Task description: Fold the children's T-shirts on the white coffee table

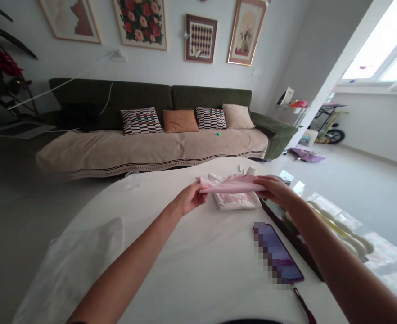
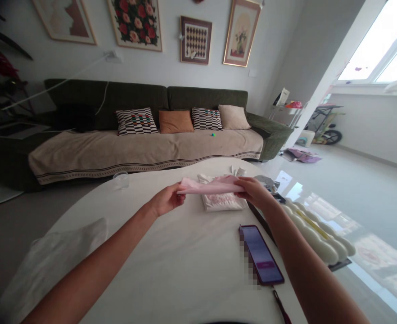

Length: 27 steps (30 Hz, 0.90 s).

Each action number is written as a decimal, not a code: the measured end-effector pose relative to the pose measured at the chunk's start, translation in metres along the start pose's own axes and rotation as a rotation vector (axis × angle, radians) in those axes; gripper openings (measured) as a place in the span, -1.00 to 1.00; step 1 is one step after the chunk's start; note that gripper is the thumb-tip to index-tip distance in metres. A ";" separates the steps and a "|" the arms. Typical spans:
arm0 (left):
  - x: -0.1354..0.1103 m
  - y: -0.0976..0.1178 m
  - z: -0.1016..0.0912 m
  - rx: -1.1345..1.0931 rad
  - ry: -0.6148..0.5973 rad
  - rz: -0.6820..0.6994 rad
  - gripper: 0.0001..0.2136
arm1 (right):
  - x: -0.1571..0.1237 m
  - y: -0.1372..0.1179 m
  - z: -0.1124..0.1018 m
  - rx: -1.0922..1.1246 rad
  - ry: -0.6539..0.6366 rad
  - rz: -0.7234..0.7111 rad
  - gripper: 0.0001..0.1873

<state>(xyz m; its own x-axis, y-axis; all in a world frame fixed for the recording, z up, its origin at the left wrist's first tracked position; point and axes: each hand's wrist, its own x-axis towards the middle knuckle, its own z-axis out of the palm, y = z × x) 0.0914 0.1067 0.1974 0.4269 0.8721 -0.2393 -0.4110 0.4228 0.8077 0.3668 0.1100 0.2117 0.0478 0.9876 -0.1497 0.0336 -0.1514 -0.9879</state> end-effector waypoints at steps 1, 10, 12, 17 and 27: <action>0.020 -0.003 0.004 0.065 0.012 0.034 -0.82 | 0.014 0.001 -0.010 -0.050 0.047 -0.021 -0.82; 0.119 -0.136 -0.004 0.378 0.427 -0.131 -0.76 | 0.061 0.111 -0.038 -0.610 0.445 0.026 -0.50; 0.118 -0.150 -0.009 0.394 0.443 -0.127 -0.78 | 0.053 0.131 -0.022 -0.791 0.446 -0.110 -0.47; 0.078 -0.149 -0.024 0.433 0.393 -0.094 -0.74 | 0.036 0.167 0.029 -1.372 0.118 -0.346 -0.45; -0.170 -0.098 -0.188 1.275 0.632 0.400 -0.65 | -0.030 0.157 0.084 -1.332 0.011 -0.268 -0.48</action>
<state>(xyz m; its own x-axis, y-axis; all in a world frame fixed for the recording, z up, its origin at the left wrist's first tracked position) -0.0920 -0.0362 0.0579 -0.0927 0.9776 0.1891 0.6977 -0.0717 0.7128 0.2867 0.0598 0.0579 -0.1046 0.9935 0.0456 0.9741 0.1116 -0.1967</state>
